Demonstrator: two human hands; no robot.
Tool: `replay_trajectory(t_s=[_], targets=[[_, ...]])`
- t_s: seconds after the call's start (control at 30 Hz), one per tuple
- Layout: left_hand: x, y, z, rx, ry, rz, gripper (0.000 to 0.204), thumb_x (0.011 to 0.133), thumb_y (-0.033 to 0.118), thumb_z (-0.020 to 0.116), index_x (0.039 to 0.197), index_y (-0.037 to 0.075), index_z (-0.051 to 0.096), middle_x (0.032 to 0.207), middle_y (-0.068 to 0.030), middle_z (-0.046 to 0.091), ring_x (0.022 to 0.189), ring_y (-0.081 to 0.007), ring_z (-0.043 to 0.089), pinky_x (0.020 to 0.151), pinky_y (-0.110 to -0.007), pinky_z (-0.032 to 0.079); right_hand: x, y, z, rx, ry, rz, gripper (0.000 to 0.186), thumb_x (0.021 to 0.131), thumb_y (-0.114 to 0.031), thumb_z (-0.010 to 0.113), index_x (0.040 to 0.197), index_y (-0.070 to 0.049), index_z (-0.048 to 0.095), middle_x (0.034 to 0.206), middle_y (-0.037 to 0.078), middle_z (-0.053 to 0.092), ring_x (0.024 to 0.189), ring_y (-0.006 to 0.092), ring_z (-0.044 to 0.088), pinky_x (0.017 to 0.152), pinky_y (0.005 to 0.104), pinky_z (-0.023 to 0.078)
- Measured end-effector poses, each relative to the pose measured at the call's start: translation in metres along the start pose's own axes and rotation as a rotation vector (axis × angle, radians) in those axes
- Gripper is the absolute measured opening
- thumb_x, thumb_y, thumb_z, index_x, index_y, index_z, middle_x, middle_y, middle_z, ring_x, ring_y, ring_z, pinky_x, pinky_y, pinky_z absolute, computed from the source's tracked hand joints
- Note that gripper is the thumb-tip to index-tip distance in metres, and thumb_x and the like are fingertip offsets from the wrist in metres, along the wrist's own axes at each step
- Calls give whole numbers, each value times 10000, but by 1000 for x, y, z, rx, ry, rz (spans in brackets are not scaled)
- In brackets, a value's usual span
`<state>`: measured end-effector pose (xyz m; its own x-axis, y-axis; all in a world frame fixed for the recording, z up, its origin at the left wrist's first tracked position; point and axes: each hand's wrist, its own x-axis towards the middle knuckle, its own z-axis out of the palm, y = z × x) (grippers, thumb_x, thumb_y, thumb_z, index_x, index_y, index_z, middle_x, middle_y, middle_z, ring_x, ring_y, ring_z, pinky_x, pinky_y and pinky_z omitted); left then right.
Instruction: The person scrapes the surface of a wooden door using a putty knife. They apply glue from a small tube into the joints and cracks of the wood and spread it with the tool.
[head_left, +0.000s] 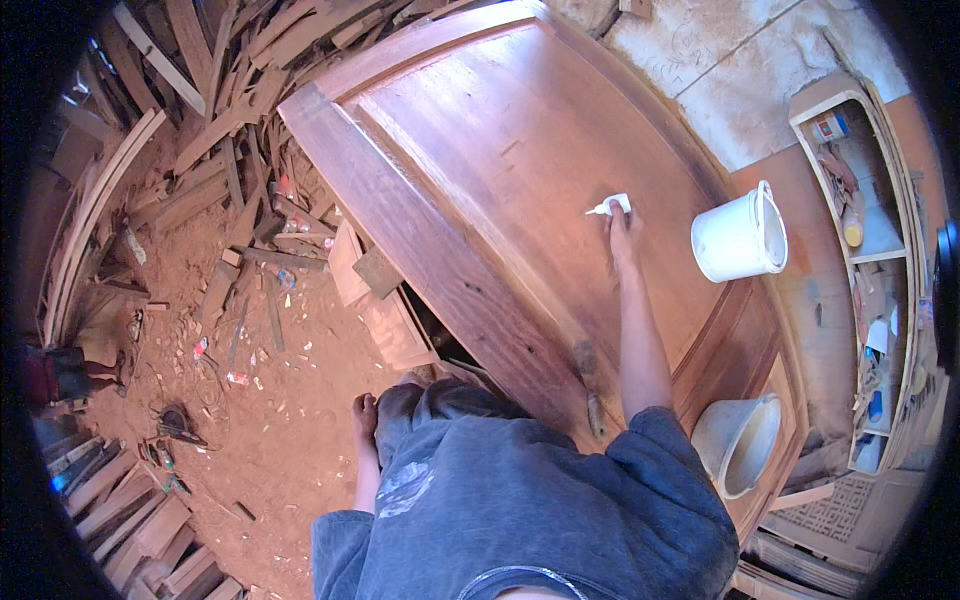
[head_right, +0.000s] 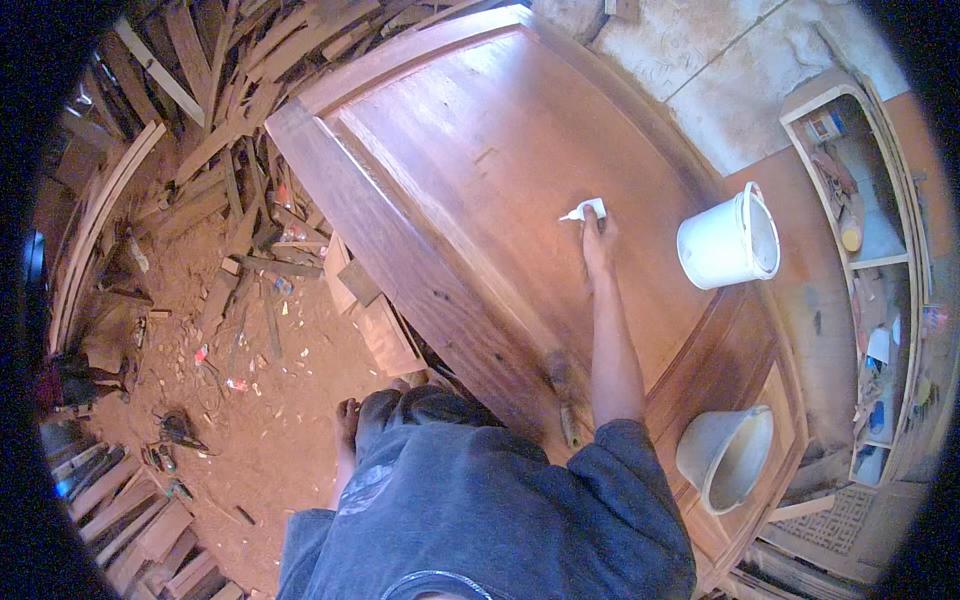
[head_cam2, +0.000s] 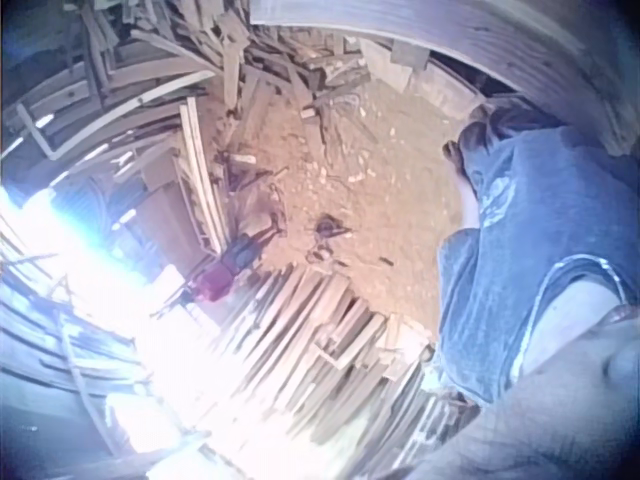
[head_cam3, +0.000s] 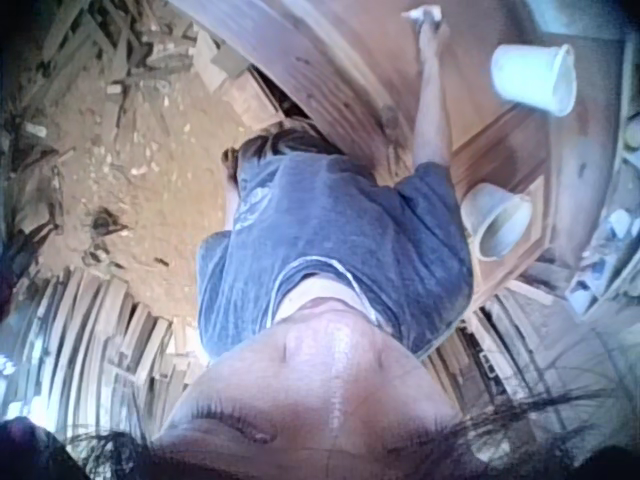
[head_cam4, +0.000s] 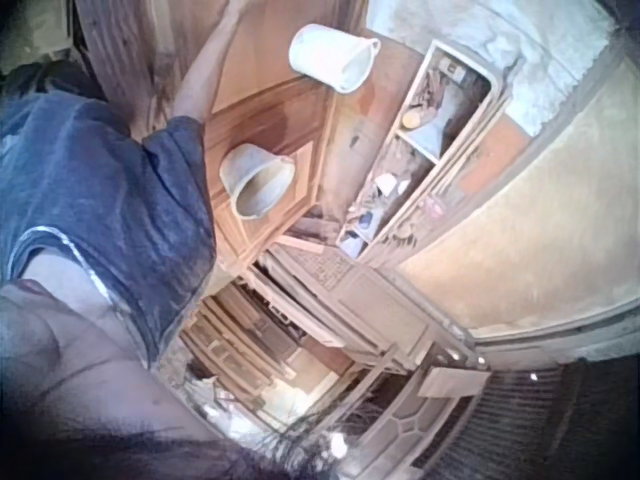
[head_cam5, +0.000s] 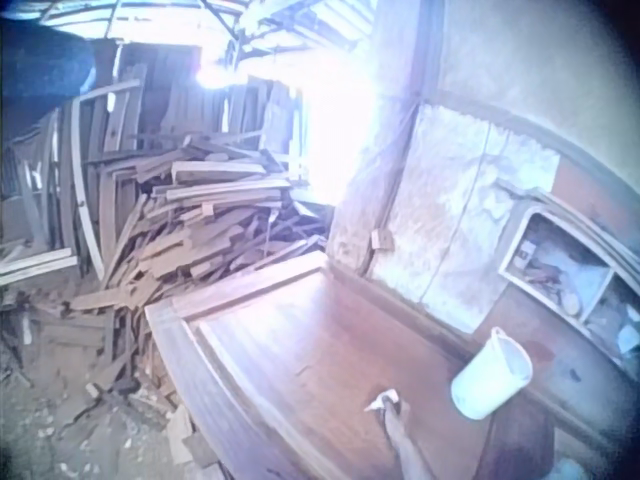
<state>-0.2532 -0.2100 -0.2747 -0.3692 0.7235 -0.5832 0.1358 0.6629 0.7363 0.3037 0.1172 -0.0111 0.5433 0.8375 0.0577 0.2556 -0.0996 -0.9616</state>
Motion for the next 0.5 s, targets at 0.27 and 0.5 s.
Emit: replay_trajectory(t_s=[0.27,0.5], targets=[[11,24,16,-122,4,-107,378,991,315,535,1174,-11,591,1039,-154,686,888,-237,675,816,-354,528,5,2,2,-98,19,-24,237,956,-255,617,906,-24,639,660,-6,565,572,85,504,504,271,373],[-1,32,9,57,-27,-4,386,980,334,542,1165,1,606,1042,-162,696,993,-249,658,872,-366,513,10,17,3,-81,39,-50,223,964,-233,608,904,-19,626,692,-15,578,583,76,492,513,271,381]])
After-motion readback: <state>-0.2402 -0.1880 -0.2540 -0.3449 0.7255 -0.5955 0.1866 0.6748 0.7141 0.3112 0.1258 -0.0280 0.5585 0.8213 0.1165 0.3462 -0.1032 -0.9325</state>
